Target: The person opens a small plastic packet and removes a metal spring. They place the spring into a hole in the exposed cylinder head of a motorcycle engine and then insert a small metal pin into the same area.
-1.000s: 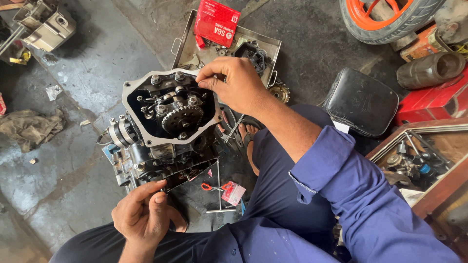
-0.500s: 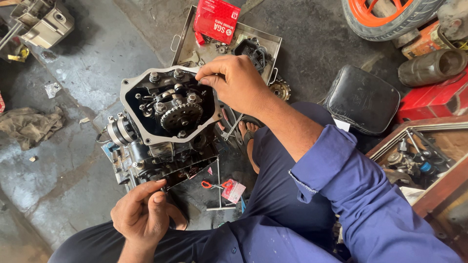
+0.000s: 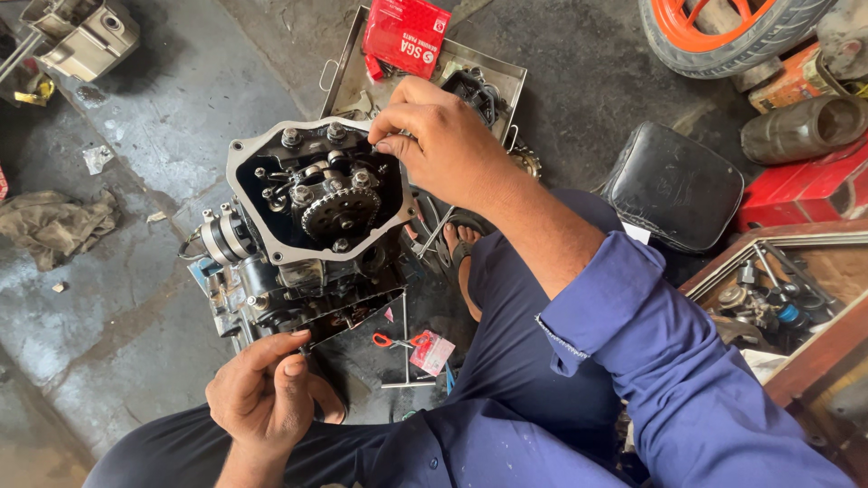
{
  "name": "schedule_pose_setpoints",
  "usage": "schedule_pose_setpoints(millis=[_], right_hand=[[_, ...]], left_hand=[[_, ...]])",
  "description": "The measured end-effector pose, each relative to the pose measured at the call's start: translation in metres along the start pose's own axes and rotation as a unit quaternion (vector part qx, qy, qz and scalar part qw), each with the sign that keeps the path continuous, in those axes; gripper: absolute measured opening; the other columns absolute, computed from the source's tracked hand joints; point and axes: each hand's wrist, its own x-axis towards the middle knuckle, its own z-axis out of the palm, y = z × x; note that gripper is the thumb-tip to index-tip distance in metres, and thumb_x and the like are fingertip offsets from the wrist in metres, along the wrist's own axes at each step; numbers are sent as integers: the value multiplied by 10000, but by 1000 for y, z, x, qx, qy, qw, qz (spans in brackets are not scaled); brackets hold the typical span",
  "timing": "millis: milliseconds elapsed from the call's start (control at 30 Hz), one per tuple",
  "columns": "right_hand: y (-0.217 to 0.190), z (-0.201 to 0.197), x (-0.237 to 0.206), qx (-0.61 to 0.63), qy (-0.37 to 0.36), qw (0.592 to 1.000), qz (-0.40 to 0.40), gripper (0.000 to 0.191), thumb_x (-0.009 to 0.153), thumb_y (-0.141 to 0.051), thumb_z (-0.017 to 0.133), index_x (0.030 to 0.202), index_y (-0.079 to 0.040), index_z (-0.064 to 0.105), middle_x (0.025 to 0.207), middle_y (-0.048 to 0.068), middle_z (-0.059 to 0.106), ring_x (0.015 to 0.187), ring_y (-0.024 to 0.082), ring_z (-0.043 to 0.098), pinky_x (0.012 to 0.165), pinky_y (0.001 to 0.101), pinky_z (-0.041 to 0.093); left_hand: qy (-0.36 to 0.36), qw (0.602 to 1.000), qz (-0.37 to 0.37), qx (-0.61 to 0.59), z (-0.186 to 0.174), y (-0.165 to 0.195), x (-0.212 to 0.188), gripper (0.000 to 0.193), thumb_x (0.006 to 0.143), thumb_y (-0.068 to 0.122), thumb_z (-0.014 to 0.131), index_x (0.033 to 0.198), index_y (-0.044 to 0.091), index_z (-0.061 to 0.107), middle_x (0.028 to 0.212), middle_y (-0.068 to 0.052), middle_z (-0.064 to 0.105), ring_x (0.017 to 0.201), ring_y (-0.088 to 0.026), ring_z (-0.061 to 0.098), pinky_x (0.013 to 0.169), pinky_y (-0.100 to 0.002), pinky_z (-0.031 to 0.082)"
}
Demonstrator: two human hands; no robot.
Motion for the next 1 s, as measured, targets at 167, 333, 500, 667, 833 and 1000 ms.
schedule_pose_setpoints(millis=[167,333,500,667,833,1000], right_hand=[[3,0,0,-31,-3,999,-24,91,968,-154,727,966,-65,713,982,64,628,877,252,681,767,387,540],[5,5,2,-64,-1,997,-41,201,997,-248,714,954,-56,674,968,91,610,870,303,668,754,421,532],[4,8,-1,-84,1,996,-25,263,992,-298,709,927,-52,639,937,103,598,839,321,670,729,438,532],[-1,15,-2,-121,15,992,-18,322,992,-329,710,864,-54,600,900,112,601,821,335,671,709,449,536],[-2,13,-3,-117,2,993,-26,277,1054,-278,645,926,-36,606,893,137,602,802,356,666,690,464,526],[-4,9,-6,-134,-6,990,-51,164,1016,-185,598,967,-29,608,902,152,602,814,377,673,704,483,534]], left_hand=[[21,998,34,51,-1,-4,0,235,1043,207,638,1075,-17,698,624,14,654,560,-40,612,557,-153,445],[21,997,38,60,-1,-8,-2,242,1041,219,640,1068,-13,705,644,3,661,576,-46,620,591,-181,454],[27,998,38,50,2,-11,-7,271,1047,250,648,1061,-14,710,720,-28,690,588,-50,621,587,-181,459],[29,998,30,46,1,-12,-9,287,1047,266,642,1060,-11,713,741,-29,692,597,-49,618,542,-158,453],[20,999,15,29,1,-8,-8,294,1052,269,627,1056,-13,709,690,-7,682,553,-40,635,557,-171,456],[17,999,21,35,-1,-4,-7,307,1054,281,617,1053,-13,707,668,-2,671,540,-48,641,561,-175,462]])
